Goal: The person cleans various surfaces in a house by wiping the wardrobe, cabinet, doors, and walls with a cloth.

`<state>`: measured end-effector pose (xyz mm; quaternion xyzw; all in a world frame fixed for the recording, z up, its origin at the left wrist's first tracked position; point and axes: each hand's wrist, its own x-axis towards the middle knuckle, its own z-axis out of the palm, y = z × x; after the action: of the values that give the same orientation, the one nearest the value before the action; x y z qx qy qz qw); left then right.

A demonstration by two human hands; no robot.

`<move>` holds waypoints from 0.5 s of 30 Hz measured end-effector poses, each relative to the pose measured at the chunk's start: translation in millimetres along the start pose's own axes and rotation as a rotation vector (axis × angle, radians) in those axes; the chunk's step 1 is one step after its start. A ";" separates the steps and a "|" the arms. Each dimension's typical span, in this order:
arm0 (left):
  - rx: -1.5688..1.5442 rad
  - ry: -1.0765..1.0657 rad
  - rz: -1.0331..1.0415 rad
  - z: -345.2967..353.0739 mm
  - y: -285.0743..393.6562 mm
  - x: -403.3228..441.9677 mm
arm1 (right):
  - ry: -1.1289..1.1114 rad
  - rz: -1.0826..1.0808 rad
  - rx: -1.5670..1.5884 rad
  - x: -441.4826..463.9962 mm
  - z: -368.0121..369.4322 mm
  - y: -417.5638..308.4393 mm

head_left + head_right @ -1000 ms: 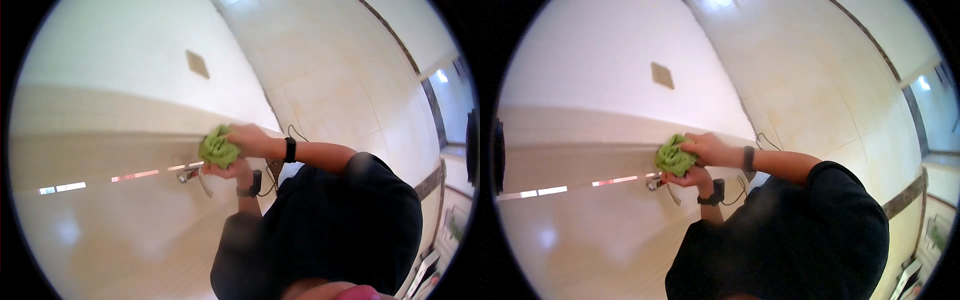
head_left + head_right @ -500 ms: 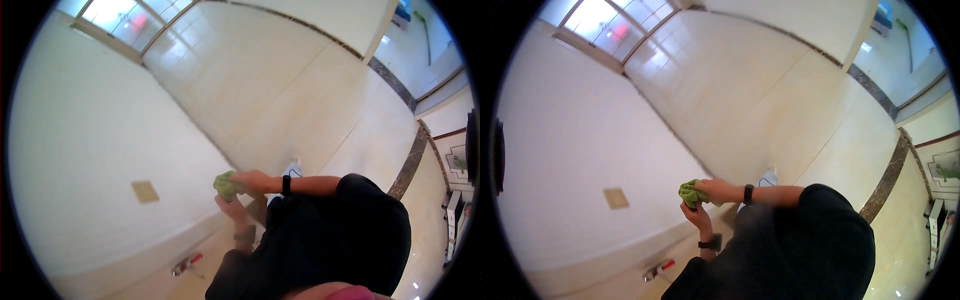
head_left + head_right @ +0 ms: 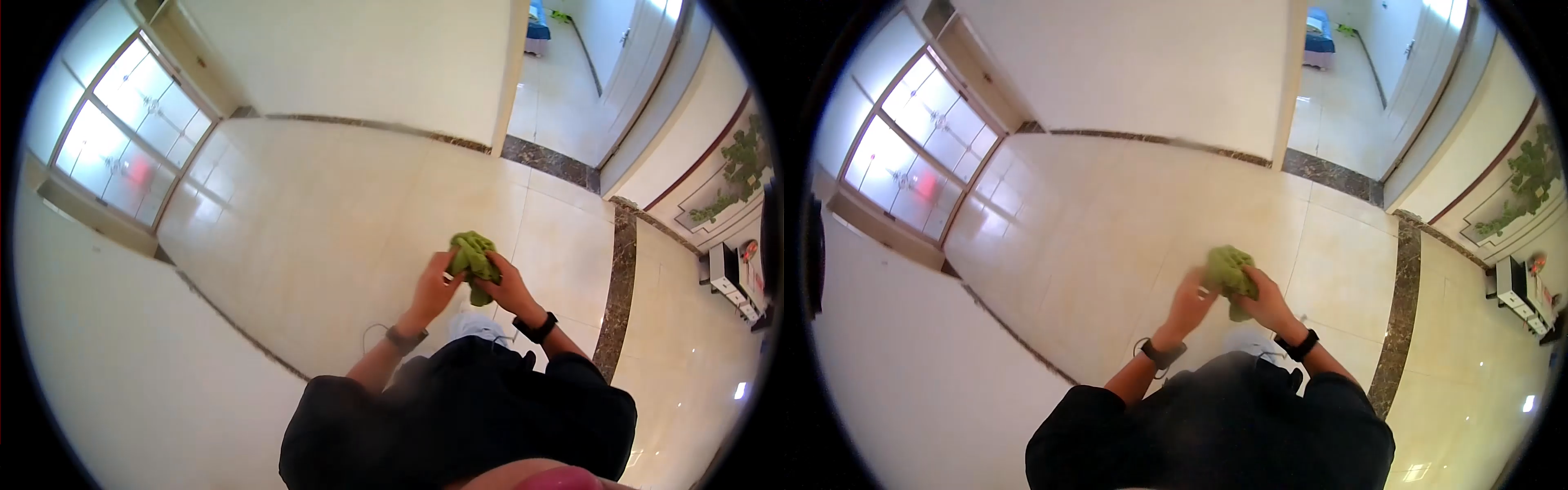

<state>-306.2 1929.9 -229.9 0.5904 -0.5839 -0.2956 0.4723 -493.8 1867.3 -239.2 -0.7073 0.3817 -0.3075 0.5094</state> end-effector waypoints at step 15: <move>-0.328 -0.089 -0.086 113.8 -69.1 395.7 | 0.030 -0.073 -0.062 325.6 -201.3 70.7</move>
<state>-323.7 1513.6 -255.2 0.5160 -0.5225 -0.4327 0.5229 -506.5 1478.3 -232.9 -0.7316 0.3726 -0.3243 0.4699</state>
